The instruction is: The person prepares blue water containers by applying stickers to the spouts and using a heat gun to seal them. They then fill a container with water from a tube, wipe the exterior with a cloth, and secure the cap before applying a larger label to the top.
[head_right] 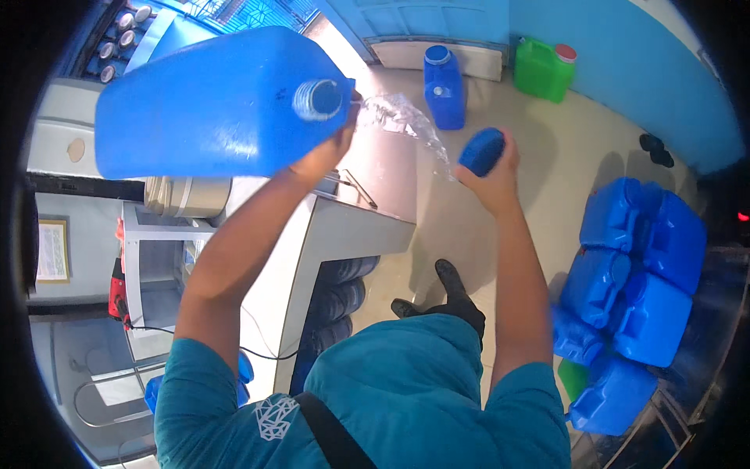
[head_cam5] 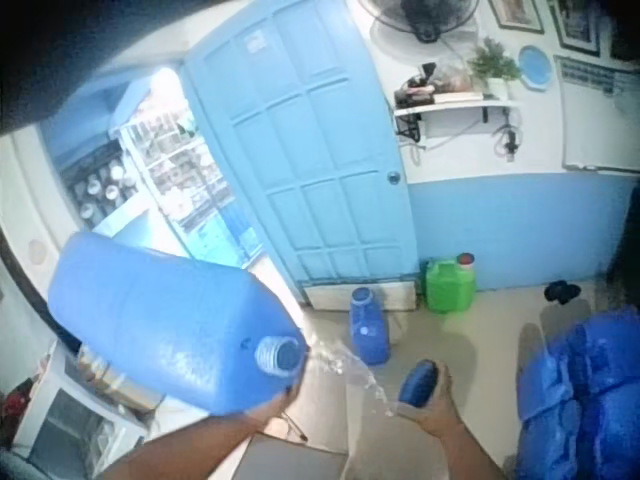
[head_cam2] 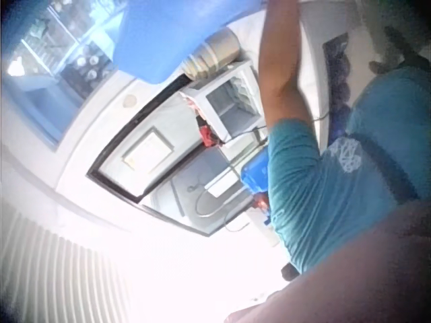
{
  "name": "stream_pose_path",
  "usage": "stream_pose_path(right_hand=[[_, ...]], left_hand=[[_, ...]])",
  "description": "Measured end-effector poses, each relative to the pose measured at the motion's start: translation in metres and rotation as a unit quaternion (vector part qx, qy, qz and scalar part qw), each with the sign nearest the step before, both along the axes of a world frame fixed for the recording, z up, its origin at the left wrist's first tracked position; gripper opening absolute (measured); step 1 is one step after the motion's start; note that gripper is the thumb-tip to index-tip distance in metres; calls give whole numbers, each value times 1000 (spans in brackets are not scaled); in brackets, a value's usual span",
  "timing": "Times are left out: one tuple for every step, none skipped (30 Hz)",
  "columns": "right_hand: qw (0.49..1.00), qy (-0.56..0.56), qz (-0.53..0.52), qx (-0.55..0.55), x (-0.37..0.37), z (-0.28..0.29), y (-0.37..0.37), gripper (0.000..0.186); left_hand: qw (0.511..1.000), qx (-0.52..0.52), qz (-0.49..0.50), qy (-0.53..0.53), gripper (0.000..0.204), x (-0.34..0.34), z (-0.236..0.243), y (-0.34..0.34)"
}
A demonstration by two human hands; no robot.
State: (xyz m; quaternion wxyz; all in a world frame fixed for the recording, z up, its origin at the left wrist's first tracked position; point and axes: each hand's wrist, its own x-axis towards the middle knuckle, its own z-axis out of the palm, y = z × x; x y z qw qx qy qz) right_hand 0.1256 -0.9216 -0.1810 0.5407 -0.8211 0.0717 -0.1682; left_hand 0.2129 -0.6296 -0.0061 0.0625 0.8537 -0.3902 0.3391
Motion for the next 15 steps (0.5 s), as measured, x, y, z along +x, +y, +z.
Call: stream_pose_path(right_hand=[[1000, 25, -16, -2, -13, -20, -19, 115], [998, 55, -32, -7, -33, -36, -36, 116], [995, 86, -55, -12, -54, -54, -56, 117], [991, 111, -73, -29, -83, -74, -77, 116], [985, 135, -93, -48, -114, -93, -99, 115], [979, 149, -113, -85, -149, -113, -115, 114], [969, 166, -141, -121, -187, -134, -133, 114], [954, 203, -165, -147, -225, -145, -143, 114], [938, 239, -185, -172, -261, -154, -152, 114], [926, 284, -194, -158, -287, -153, -152, 114], [910, 329, -204, -146, -315, -150, -153, 115], [905, 346, -211, -128, -334, -148, -150, 115], [900, 361, -217, -112, -353, -146, -148, 114], [892, 378, -218, -116, -364, -150, -145, 117], [890, 384, -218, -118, -359, -152, -143, 118]], left_hand=[[999, 36, 37, -14, 22, 17, -4, 12], [998, 14, 47, 44, 26, 32, -9, 27], [998, 13, 39, 45, 26, 39, -4, 26], [997, 7, 56, 58, 27, 42, 4, 25], [995, 2, 72, 72, 29, 46, 9, 24], [1000, -12, -8, -18, 29, 54, 6, 32], [1000, -13, -17, -16, 29, 54, 10, 26], [1000, -4, -15, -21, 29, 51, 20, 19], [1000, 3, -10, -27, 30, 48, 26, 14], [1000, 3, -6, -28, 30, 46, 27, 14], [1000, 2, 19, 11, 30, 45, 27, 12], [998, 1, 42, 50, 29, 44, 29, 11], [998, 0, 45, 47, 29, 48, 24, 13], [999, 27, 21, 3, 26, 55, 17, 20], [998, 57, -4, -42, 24, 59, 15, 24]])
